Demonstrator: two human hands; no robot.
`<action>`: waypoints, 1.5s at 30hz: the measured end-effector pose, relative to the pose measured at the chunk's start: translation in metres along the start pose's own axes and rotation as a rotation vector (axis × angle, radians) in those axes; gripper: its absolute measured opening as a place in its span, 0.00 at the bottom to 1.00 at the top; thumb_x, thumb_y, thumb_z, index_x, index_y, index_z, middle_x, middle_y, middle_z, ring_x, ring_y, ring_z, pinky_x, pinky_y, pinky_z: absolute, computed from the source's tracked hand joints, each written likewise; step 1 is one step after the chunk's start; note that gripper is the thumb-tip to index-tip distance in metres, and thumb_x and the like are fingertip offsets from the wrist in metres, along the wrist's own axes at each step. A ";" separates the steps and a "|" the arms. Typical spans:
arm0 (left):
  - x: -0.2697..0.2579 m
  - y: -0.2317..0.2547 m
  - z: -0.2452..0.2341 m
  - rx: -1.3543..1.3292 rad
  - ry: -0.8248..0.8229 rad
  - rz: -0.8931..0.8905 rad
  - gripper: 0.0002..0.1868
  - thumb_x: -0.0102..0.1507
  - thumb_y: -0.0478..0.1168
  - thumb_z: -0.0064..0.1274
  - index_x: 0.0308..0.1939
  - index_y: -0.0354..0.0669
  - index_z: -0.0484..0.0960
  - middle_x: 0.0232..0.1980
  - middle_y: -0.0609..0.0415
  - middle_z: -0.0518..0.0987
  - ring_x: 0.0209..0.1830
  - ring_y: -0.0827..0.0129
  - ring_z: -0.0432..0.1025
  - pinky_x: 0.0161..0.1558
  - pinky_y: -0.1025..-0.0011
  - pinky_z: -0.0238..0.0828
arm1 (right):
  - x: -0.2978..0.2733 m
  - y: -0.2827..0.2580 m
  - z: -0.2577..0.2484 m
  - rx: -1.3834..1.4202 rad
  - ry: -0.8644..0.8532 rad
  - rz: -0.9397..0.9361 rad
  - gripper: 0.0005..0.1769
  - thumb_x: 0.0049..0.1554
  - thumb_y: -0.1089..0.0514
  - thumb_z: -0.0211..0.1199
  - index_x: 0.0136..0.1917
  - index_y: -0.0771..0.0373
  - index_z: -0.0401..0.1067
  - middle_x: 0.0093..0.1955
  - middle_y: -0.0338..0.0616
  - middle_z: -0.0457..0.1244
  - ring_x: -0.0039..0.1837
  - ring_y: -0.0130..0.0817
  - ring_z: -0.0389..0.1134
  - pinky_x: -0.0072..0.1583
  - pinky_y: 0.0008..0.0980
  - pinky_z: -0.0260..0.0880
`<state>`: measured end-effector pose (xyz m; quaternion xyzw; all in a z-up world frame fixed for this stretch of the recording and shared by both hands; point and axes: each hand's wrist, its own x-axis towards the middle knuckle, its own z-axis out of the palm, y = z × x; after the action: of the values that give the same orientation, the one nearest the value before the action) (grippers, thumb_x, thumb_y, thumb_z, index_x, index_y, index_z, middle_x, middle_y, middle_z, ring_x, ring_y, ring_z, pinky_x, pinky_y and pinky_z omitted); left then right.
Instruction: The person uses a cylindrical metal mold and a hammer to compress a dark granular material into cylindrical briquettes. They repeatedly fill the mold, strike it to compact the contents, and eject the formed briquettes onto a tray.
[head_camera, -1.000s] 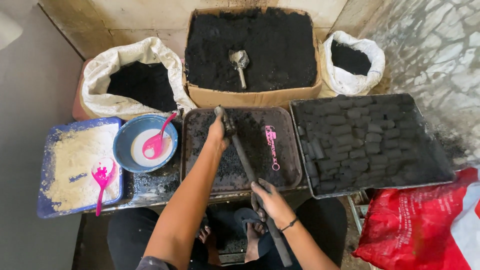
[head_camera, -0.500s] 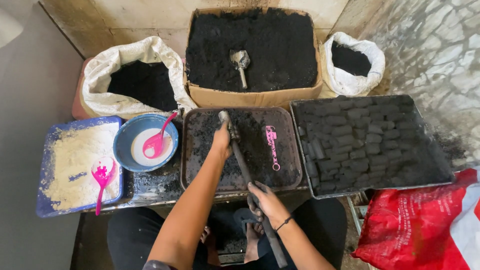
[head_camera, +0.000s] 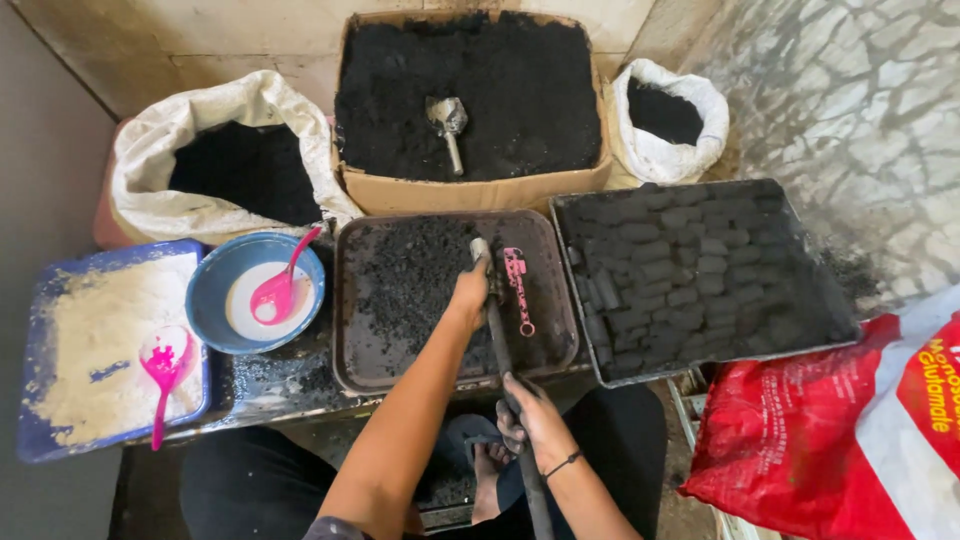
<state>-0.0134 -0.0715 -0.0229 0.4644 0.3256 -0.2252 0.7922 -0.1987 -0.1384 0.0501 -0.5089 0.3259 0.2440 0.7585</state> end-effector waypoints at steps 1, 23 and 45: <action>0.005 -0.010 0.004 0.004 -0.007 -0.006 0.32 0.57 0.53 0.42 0.53 0.27 0.63 0.36 0.45 0.73 0.28 0.61 0.70 0.27 0.63 0.68 | 0.000 0.002 -0.004 0.005 0.009 -0.002 0.21 0.54 0.49 0.52 0.25 0.60 0.55 0.18 0.40 0.48 0.17 0.24 0.41 0.21 0.23 0.33; -0.018 -0.060 0.029 0.424 -0.086 0.084 0.35 0.55 0.54 0.44 0.53 0.26 0.67 0.52 0.39 0.69 0.54 0.56 0.64 0.53 0.65 0.59 | 0.051 0.007 -0.041 0.262 0.150 -0.019 0.15 0.52 0.49 0.56 0.33 0.61 0.59 0.22 0.41 0.51 0.19 0.23 0.45 0.22 0.22 0.41; -0.069 -0.047 0.055 0.533 -0.110 0.130 0.33 0.53 0.54 0.48 0.48 0.25 0.72 0.52 0.34 0.70 0.57 0.53 0.62 0.56 0.58 0.57 | 0.117 -0.002 -0.067 0.182 0.243 -0.130 0.15 0.51 0.49 0.58 0.36 0.63 0.61 0.24 0.43 0.52 0.19 0.22 0.47 0.21 0.22 0.46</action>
<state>-0.0752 -0.1380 0.0190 0.6635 0.1811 -0.2764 0.6713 -0.1354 -0.1974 -0.0533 -0.4838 0.4026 0.1005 0.7705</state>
